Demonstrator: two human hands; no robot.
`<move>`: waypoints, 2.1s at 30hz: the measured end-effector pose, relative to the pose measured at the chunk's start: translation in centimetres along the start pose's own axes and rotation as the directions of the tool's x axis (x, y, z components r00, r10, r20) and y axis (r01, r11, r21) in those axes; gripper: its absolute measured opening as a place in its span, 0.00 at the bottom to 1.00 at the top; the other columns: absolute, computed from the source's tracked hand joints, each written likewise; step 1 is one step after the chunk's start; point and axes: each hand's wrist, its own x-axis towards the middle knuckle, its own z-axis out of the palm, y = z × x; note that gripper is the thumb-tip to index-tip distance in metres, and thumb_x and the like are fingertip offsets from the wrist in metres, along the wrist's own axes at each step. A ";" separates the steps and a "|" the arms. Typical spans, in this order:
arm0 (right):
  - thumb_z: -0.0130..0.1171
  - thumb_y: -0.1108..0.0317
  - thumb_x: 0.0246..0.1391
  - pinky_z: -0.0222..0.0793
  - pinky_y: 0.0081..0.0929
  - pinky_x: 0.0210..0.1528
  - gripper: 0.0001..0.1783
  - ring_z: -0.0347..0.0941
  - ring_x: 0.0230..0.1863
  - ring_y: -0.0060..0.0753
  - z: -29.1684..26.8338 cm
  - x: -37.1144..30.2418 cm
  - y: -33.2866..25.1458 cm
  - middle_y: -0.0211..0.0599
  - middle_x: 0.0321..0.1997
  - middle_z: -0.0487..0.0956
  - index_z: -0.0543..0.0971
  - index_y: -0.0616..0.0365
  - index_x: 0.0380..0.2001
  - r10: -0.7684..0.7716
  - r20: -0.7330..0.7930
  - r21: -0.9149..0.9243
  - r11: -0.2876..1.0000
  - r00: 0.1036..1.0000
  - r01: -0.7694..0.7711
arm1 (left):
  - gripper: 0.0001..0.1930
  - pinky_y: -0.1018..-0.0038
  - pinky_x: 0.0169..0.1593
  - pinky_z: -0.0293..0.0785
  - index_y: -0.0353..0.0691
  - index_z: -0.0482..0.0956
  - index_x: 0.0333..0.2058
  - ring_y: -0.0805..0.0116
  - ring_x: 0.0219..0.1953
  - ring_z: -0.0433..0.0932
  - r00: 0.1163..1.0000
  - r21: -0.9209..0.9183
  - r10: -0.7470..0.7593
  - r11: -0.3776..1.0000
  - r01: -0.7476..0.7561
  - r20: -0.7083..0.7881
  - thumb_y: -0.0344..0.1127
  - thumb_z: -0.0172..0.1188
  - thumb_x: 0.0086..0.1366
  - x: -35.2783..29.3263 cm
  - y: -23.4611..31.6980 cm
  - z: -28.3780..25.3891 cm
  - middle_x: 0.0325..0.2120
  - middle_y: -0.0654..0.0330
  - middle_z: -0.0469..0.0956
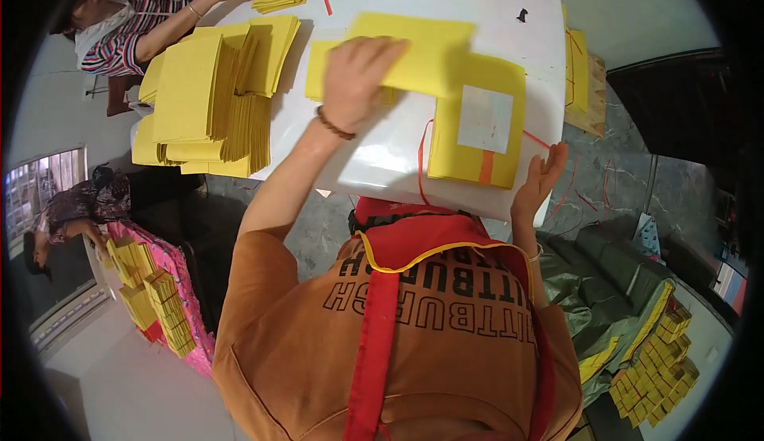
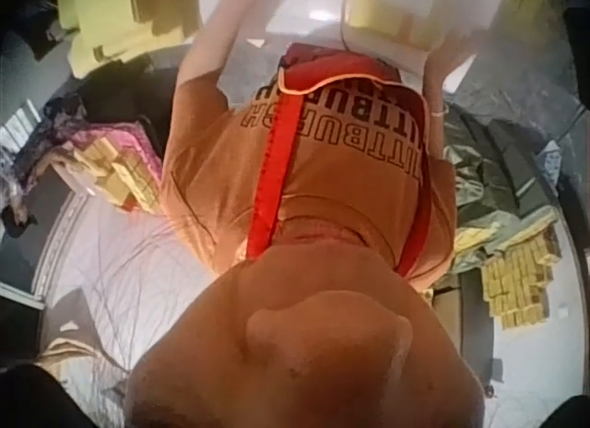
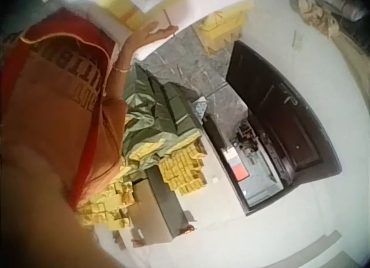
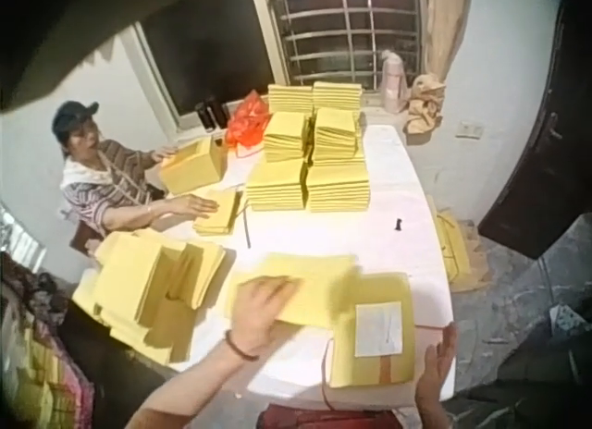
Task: Folding and stacking yellow paper packets on a workspace.
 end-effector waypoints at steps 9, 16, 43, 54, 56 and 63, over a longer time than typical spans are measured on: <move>0.48 0.68 0.57 0.47 0.39 0.64 0.30 0.51 0.66 0.37 0.0 -0.3 1.4 0.42 0.65 0.56 0.55 0.56 0.62 0.094 0.084 -0.106 0.991 0.992 -0.085 | 0.25 0.66 0.48 0.60 0.47 0.70 0.52 0.63 0.46 0.68 0.927 0.290 -0.182 0.953 0.085 0.327 0.28 0.53 0.52 -10.4 -6.9 3.8 0.46 0.63 0.71; 0.48 0.71 0.57 0.56 0.31 0.59 0.26 0.58 0.62 0.33 -0.4 0.2 2.0 0.40 0.62 0.61 0.61 0.59 0.59 0.137 0.135 -0.107 0.987 0.981 -0.123 | 0.25 0.65 0.47 0.60 0.49 0.69 0.52 0.63 0.46 0.68 0.931 0.298 -0.187 0.950 0.090 0.314 0.26 0.51 0.53 -8.7 -7.5 2.5 0.45 0.63 0.71; 0.53 0.70 0.54 0.57 0.33 0.57 0.17 0.60 0.60 0.32 -0.7 1.3 0.5 0.34 0.58 0.66 0.74 0.51 0.48 -0.058 0.267 -0.256 0.958 0.962 0.129 | 0.23 0.59 0.56 0.57 0.43 0.73 0.48 0.56 0.55 0.60 0.926 -0.370 0.079 0.926 0.069 0.370 0.35 0.61 0.50 -7.3 7.3 5.5 0.50 0.56 0.67; 0.52 0.67 0.56 0.63 0.27 0.52 0.11 0.68 0.53 0.34 -0.7 2.3 2.4 0.38 0.40 0.79 0.79 0.62 0.36 0.018 0.422 -0.012 1.000 0.907 -0.014 | 0.16 0.68 0.40 0.67 0.41 0.76 0.42 0.62 0.38 0.71 0.844 -0.389 0.308 0.912 -0.130 0.439 0.37 0.60 0.54 -6.4 8.3 6.5 0.35 0.59 0.75; 0.50 0.65 0.58 0.63 0.26 0.52 0.14 0.69 0.51 0.32 -0.8 2.2 3.0 0.38 0.39 0.79 0.78 0.64 0.38 0.122 0.397 0.047 0.987 0.910 -0.153 | 0.12 0.69 0.38 0.69 0.40 0.77 0.38 0.61 0.34 0.72 0.871 -0.449 0.273 0.891 -0.069 0.409 0.34 0.59 0.55 -6.4 8.1 6.9 0.30 0.59 0.75; 0.35 0.54 0.65 0.60 0.25 0.55 0.25 0.71 0.45 0.26 -0.8 2.6 1.6 0.37 0.41 0.79 0.72 0.65 0.47 0.335 0.423 0.064 0.916 0.842 -0.397 | 0.05 0.66 0.32 0.70 0.35 0.77 0.31 0.55 0.27 0.74 0.905 -0.544 0.106 0.825 0.151 0.412 0.29 0.56 0.58 -6.0 7.6 7.6 0.23 0.54 0.75</move>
